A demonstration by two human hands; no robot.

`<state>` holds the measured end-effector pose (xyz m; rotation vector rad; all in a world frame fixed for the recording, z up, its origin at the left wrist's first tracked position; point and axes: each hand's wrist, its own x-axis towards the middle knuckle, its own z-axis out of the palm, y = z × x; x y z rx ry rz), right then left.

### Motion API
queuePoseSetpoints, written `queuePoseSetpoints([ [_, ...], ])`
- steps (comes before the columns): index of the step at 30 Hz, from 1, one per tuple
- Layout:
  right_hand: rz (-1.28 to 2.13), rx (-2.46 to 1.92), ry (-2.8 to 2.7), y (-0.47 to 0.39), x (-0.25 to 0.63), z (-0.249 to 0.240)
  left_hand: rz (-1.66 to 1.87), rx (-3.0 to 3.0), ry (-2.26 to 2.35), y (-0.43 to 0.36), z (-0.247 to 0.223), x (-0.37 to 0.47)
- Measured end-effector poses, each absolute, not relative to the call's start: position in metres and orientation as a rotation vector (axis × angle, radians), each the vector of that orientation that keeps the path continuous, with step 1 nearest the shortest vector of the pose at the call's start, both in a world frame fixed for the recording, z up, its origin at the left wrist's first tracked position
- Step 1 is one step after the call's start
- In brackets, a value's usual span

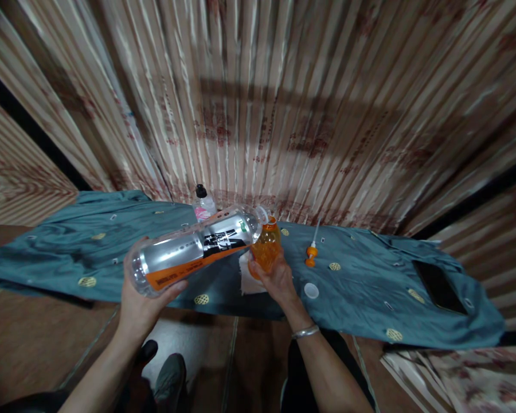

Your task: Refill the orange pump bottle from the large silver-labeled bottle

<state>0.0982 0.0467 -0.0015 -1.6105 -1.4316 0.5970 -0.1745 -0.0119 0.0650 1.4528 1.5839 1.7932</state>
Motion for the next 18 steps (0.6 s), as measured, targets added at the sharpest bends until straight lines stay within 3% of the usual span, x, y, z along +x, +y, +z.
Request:
queuePoseSetpoints([
  [18,0.601,-1.599,-1.441,0.0467,0.0992,-0.0039,1.793,1.480,1.567,-0.0122,0.0687,-0.1724],
])
